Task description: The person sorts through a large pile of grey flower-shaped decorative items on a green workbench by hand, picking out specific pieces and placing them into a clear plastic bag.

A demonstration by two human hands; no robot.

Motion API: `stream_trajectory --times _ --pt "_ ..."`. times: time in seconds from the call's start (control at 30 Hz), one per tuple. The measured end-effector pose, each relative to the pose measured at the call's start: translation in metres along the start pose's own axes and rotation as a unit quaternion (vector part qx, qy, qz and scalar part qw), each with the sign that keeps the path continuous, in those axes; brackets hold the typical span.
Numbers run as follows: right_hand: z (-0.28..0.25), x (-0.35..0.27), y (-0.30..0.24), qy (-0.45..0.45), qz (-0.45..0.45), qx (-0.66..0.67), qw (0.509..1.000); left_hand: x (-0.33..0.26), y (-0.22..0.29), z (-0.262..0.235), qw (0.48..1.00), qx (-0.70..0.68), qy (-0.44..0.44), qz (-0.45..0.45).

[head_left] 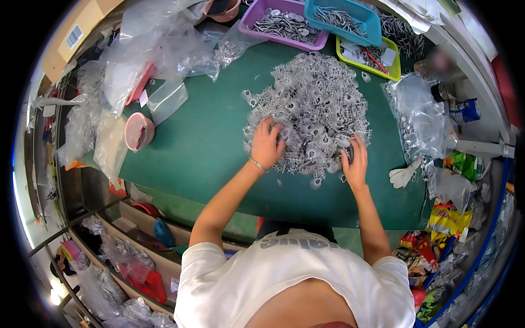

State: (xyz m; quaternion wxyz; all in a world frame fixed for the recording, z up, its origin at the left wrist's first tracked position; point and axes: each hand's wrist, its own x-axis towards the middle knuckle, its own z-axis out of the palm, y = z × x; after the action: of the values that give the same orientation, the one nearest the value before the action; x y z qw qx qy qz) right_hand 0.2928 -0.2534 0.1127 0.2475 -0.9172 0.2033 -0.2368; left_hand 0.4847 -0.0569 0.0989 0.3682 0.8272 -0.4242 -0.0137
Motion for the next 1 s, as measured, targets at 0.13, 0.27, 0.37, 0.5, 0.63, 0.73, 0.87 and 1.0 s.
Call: stream_trajectory --times 0.13,0.27,0.37,0.5,0.63,0.73,0.87,1.0 --pt "0.001 -0.026 0.009 0.032 0.052 0.037 0.997 -0.005 0.002 -0.002 0.996 -0.05 0.027 -0.061" --pt "-0.002 -0.037 0.001 0.096 0.06 -0.032 0.993 0.006 0.03 -0.001 0.999 0.004 0.029 0.013" --pt "-0.003 -0.002 -0.015 0.089 0.03 -0.068 0.993 0.023 0.062 0.011 0.992 0.038 -0.064 0.104" --pt "0.012 0.028 -0.025 -0.068 -0.048 -0.066 0.994 0.026 0.058 0.031 0.985 0.054 -0.118 0.113" --pt "0.023 0.011 -0.012 -0.091 -0.048 -0.081 0.991 0.011 0.044 0.026 0.984 0.072 -0.125 0.1" --pt "0.022 -0.01 -0.004 -0.086 -0.051 -0.078 0.992 -0.005 0.032 0.017 0.983 0.096 -0.113 0.109" --pt "0.015 -0.035 0.009 -0.074 -0.032 -0.026 0.996 -0.019 0.014 -0.001 0.979 0.143 -0.11 0.094" --pt "0.01 -0.054 0.016 -0.073 -0.057 -0.041 0.995 -0.029 -0.004 -0.016 0.977 0.183 -0.095 0.059"
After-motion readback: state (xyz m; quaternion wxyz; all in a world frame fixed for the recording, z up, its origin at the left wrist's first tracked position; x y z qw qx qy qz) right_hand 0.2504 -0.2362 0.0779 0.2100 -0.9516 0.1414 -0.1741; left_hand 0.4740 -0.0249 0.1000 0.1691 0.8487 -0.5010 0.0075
